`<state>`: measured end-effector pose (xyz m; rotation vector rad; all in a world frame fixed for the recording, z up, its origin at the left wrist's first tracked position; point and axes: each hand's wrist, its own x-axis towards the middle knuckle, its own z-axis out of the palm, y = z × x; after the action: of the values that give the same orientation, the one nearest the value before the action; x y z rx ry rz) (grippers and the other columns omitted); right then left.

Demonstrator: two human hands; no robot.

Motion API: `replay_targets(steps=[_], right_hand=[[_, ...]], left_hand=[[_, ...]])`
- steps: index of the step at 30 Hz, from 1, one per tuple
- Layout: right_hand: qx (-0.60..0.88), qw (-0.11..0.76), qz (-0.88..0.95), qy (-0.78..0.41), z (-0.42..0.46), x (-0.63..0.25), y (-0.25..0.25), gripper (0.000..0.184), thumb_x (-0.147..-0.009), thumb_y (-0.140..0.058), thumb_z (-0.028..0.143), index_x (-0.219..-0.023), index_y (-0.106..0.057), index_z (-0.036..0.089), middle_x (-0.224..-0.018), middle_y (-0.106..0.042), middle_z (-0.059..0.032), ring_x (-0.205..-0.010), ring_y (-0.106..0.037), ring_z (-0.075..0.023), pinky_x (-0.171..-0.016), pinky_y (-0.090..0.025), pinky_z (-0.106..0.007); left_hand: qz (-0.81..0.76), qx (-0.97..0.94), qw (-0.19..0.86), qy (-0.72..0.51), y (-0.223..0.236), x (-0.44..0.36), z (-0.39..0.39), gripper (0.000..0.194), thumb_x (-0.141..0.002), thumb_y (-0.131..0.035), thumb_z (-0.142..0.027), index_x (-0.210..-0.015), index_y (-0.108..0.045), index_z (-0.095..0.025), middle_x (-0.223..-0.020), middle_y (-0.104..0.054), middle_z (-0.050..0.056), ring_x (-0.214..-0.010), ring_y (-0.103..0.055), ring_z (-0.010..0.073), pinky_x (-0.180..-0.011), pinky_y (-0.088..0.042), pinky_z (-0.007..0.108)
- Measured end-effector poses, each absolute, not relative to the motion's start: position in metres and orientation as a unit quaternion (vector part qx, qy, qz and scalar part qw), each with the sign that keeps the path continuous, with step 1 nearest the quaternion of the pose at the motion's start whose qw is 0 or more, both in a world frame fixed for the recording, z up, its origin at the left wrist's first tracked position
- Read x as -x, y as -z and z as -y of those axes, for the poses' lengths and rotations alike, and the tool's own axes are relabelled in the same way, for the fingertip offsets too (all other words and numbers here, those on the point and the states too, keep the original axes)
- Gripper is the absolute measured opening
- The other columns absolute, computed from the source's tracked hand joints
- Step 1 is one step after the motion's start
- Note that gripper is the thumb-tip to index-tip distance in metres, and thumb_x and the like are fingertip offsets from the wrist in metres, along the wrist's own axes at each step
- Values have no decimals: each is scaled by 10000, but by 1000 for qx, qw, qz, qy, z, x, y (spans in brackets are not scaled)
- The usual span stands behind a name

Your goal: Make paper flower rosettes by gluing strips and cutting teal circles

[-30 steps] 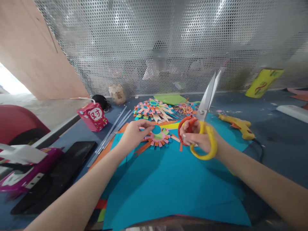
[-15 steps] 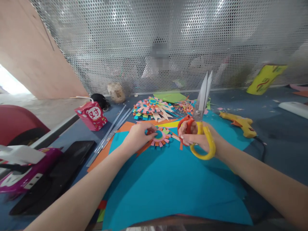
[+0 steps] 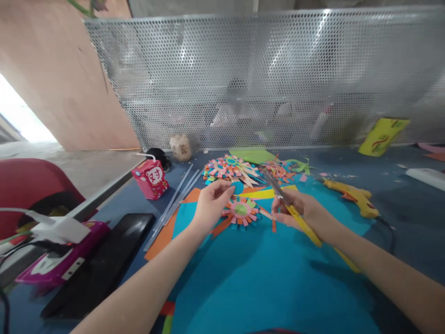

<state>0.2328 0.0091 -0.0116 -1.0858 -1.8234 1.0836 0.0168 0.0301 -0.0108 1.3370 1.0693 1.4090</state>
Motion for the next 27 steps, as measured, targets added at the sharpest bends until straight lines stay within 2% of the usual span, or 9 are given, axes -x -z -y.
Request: replay_targets(steps=[4,12,20,24,27], right_hand=[[504,379,708,-319,-14,-228,13,225,-639,-668,343,-712,-501,212,-654,-530,19,-589,-513,-148,-521,-423,-268],[543,383,657,-355,-15,-198,-20,294,-591,-686,396,-685,-481,209,-544,-506,46,-455,-478,-112,-448,-397,-253],[469,462,619,-429,-21,-165,-17,338,-630,-633,473,-691,-430,209,-425,-462,75,-375,-431,-92,-388,-342,-224],[472,478,602,-433,-20,-160,-17,363,-597,-658,479,-690,-435,208,-426,-453,82,-375,-440,-90,-380,-344,-214],[474,484,607,-415,-19,-163,-15,327,-646,-612,486,-695,-448,207,-427,-465,68,-382,-453,-102,-384,-350,-226]], left_hand=[[-404,-488,482,-606,7,-19,-27,169,-649,-648,-287,-739,-579,-161,-612,-597,-25,-586,-603,112,-532,-427,202],[-310,-412,606,-607,1,-23,-15,294,-596,-704,-261,-861,-623,-161,-635,-626,-20,-572,-633,113,-516,-409,183],[-313,-464,586,-586,-1,-23,-11,200,-648,-648,-267,-810,-619,-154,-628,-590,-23,-553,-633,120,-499,-402,193],[-328,-503,561,-570,1,-23,-14,208,-645,-631,-280,-814,-602,-163,-642,-569,-27,-542,-621,125,-489,-421,212],[-332,-524,549,-560,4,-24,-16,171,-655,-614,-266,-794,-595,-170,-639,-566,-29,-537,-608,112,-492,-424,205]])
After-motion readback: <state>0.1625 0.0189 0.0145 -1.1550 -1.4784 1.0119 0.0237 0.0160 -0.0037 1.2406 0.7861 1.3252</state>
